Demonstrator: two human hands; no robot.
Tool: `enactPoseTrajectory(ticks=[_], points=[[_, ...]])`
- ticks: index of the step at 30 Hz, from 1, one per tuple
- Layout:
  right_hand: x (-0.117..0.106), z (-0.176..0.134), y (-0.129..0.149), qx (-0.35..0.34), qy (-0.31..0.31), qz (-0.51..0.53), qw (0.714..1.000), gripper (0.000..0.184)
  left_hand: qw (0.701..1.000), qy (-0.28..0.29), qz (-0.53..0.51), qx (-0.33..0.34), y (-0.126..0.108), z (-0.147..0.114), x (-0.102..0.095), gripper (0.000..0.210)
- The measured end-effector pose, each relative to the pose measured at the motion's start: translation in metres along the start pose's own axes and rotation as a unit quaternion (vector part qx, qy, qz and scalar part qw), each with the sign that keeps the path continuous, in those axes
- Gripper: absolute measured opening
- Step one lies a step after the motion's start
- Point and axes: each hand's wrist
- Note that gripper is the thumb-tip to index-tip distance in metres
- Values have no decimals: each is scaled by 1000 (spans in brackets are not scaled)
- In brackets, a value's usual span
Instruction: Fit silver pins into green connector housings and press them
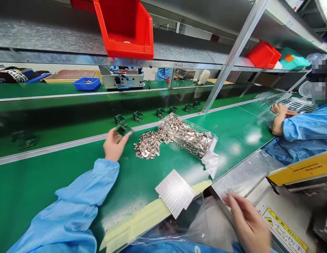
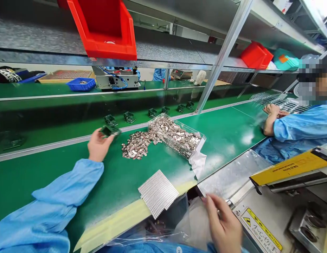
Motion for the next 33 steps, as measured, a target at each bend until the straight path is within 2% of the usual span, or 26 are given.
enactPoseTrajectory(ticks=[1,3,5,7,9,13,16,18,21,24,26,28,30,33], points=[[20,22,16,-28,44,22,998,32,997,-63,49,-12,18,20,-18,62],[62,71,51,-94,141,31,985,34,988,-122,92,-22,44,54,-48,66],[104,119,86,-148,194,-71,967,34,981,-150,120,-26,59,79,-68,70],[139,154,112,-160,193,-121,960,32,974,-164,149,-37,67,97,-78,71],[166,176,127,-153,177,-156,960,29,971,-156,176,-51,74,112,-80,71],[192,187,130,-145,155,-209,955,22,974,-79,207,-55,86,127,-74,70],[196,187,124,-159,148,-220,951,16,975,-41,216,-31,88,125,-75,69],[196,190,119,-169,146,-219,950,15,972,-58,228,-10,86,121,-87,67],[198,199,111,-182,151,-204,950,17,954,-148,260,10,81,118,-130,65],[194,207,106,-181,166,-156,957,20,906,-285,314,10,79,120,-194,74],[182,208,106,-162,174,-119,964,23,877,-335,344,-8,82,125,-232,79],[163,203,111,-134,166,-92,973,27,877,-326,353,-31,87,134,-258,73],[138,191,118,-115,146,-72,980,32,887,-300,347,-44,92,143,-270,56],[104,158,125,-116,107,-41,987,32,893,-286,343,-52,93,152,-267,33]])
Point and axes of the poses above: each hand's wrist, its own z-axis towards the middle knuckle, its own x-axis out of the palm, y = z × x, and after that the axes turned 12 degrees about -z, right-handed
